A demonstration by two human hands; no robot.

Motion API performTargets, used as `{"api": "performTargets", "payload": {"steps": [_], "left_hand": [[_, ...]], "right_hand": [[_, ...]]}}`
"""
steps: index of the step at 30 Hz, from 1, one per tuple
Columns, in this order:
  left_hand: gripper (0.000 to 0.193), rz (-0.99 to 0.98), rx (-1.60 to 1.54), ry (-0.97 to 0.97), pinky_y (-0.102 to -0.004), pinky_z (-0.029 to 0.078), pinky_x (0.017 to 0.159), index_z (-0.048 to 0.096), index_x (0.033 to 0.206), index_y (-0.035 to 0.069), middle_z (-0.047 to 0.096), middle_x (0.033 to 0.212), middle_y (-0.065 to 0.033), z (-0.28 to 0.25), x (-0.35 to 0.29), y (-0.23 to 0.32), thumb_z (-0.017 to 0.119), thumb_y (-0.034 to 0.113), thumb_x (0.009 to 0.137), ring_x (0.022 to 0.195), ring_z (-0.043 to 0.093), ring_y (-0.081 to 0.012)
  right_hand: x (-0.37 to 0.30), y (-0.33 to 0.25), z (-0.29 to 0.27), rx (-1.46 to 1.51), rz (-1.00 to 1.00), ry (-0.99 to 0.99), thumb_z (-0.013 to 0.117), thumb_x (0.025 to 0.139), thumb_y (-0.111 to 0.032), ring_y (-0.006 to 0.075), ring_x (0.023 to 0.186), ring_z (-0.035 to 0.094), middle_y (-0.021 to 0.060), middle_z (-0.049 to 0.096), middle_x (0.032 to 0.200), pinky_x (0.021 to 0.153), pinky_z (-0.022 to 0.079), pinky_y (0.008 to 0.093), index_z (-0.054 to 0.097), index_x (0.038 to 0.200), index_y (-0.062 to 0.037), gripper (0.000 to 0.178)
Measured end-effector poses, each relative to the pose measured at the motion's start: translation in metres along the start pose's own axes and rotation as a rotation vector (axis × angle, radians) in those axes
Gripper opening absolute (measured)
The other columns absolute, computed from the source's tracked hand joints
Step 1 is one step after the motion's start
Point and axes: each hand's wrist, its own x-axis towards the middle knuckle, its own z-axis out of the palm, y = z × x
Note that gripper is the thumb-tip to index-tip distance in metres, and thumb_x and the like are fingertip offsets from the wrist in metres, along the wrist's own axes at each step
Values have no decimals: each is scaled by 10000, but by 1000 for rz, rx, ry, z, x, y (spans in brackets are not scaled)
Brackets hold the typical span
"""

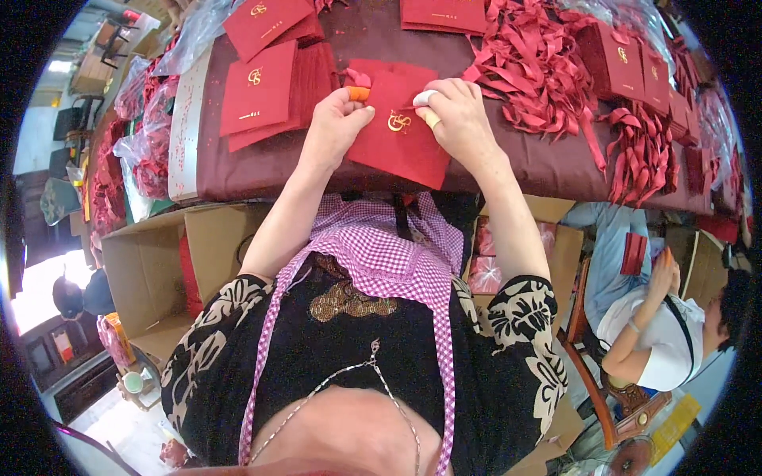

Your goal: The person takes off their eyeglasses, then folds red gift bags and attaches ribbon handles to them by hand.

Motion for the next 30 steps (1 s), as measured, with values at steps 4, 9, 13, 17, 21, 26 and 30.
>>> {"api": "performTargets", "payload": {"steps": [4,9,13,17,21,26,30], "left_hand": [[227,25,13,16,-192,442,650,584,1056,-34,628,838,-19,0,1,-3,595,-11,831,729,559,-57],[249,68,24,30,-186,426,641,601,1076,-20,612,822,11,4,-5,6,593,-13,827,723,536,-37],[276,113,99,61,-180,415,642,613,1101,-9,602,815,28,7,-11,14,598,-11,825,729,522,-25],[290,168,109,90,-172,410,646,626,1108,0,589,806,43,8,-12,9,602,-14,819,726,509,-20],[287,178,95,71,-173,412,649,631,1098,3,589,808,47,9,-13,11,605,-13,813,725,510,-20],[280,208,130,87,-170,391,623,633,1084,10,558,781,58,13,-20,24,606,-13,807,695,479,-12],[281,226,130,85,-168,362,592,629,1079,12,522,758,71,14,-20,23,604,-16,801,662,437,-7]], "right_hand": [[1,-7,3,92,55,126,663,809,-107,227,922,591,56,641,949,854,397,357,644,983,-88,177],[8,-26,-2,281,172,103,656,834,-62,233,842,593,73,646,902,786,445,331,666,1018,-93,187],[9,-30,4,306,183,158,670,829,-91,237,814,602,80,666,893,763,441,329,672,966,-86,137],[11,-35,6,232,166,174,676,820,-156,263,784,623,70,661,817,742,429,361,667,895,-82,106],[13,-38,6,222,231,138,659,809,-151,278,767,625,96,659,796,728,428,371,648,848,-69,92],[19,-41,0,298,286,139,653,804,-150,316,670,629,134,640,701,682,460,394,630,805,-40,113],[21,-40,1,314,303,140,654,800,-154,329,600,628,165,626,655,614,491,403,626,794,-26,131]]}}
